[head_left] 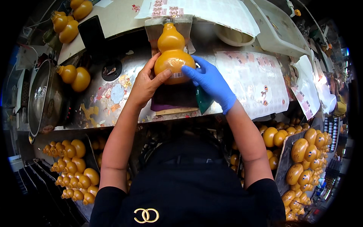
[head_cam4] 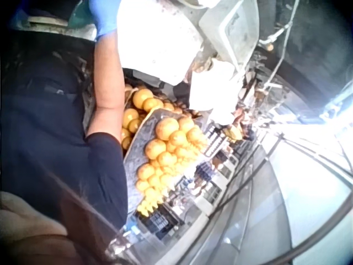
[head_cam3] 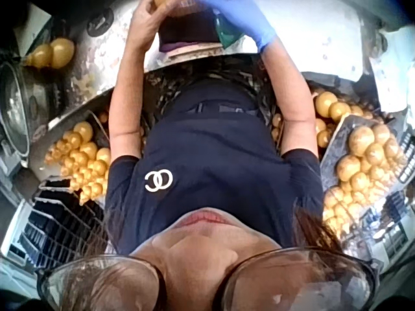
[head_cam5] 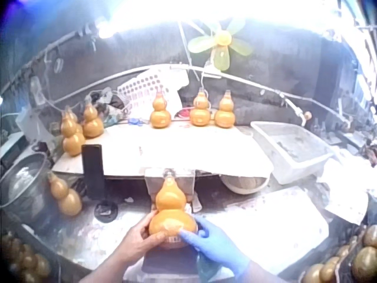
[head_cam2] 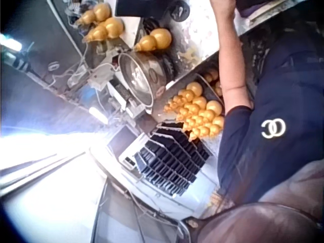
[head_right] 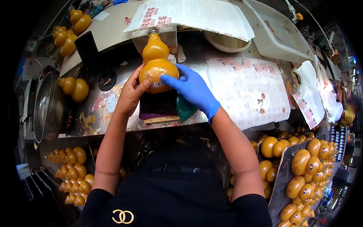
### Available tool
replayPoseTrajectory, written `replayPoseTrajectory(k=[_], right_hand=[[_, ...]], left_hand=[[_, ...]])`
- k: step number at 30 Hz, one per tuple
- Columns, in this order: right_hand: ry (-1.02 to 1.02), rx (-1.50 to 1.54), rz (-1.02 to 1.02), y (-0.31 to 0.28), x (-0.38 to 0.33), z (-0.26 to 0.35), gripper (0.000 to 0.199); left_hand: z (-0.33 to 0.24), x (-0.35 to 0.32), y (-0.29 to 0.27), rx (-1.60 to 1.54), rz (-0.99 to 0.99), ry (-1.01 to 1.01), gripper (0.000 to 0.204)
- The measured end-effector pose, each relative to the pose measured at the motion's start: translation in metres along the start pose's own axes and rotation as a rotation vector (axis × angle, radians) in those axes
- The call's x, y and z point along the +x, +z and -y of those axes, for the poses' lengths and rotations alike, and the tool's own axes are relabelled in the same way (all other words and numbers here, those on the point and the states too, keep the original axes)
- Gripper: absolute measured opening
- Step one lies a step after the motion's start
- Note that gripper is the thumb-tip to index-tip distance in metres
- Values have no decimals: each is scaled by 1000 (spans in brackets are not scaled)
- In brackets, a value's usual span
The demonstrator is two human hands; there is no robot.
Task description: The person scrubs the surface of a yellow gourd with a green sponge while wearing blue gloves. They repeatedly rinse the sponge in a basin of water and wipe the gourd, occasionally rotating it to clean different sides. The person also handles a small sticker and a piece of paper during the process.
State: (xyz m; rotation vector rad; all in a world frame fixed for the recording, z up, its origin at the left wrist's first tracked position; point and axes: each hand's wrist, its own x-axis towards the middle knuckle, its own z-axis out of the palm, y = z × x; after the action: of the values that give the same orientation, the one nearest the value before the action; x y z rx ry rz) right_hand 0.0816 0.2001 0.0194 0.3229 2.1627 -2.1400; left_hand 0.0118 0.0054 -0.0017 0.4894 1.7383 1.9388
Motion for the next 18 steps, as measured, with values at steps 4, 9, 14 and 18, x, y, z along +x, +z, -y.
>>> replayPoseTrajectory(k=[4, 9, 14, 18], right_hand=[[-8, 7, 31, -4, 0, -5, 66], [-27, -59, 17, -3, -2, -1, 66], [-3, -62, 10, -4, 0, -4, 67], [-26, -22, -3, 0, -2, -1, 69]], left_hand=[[-1, 0, 0, -4, 14, 22, 84], [-3, -3, 2, -3, 9, 19, 84], [-2, -1, 2, -14, 7, 24, 83], [-2, -1, 3, -11, 1, 23, 82]])
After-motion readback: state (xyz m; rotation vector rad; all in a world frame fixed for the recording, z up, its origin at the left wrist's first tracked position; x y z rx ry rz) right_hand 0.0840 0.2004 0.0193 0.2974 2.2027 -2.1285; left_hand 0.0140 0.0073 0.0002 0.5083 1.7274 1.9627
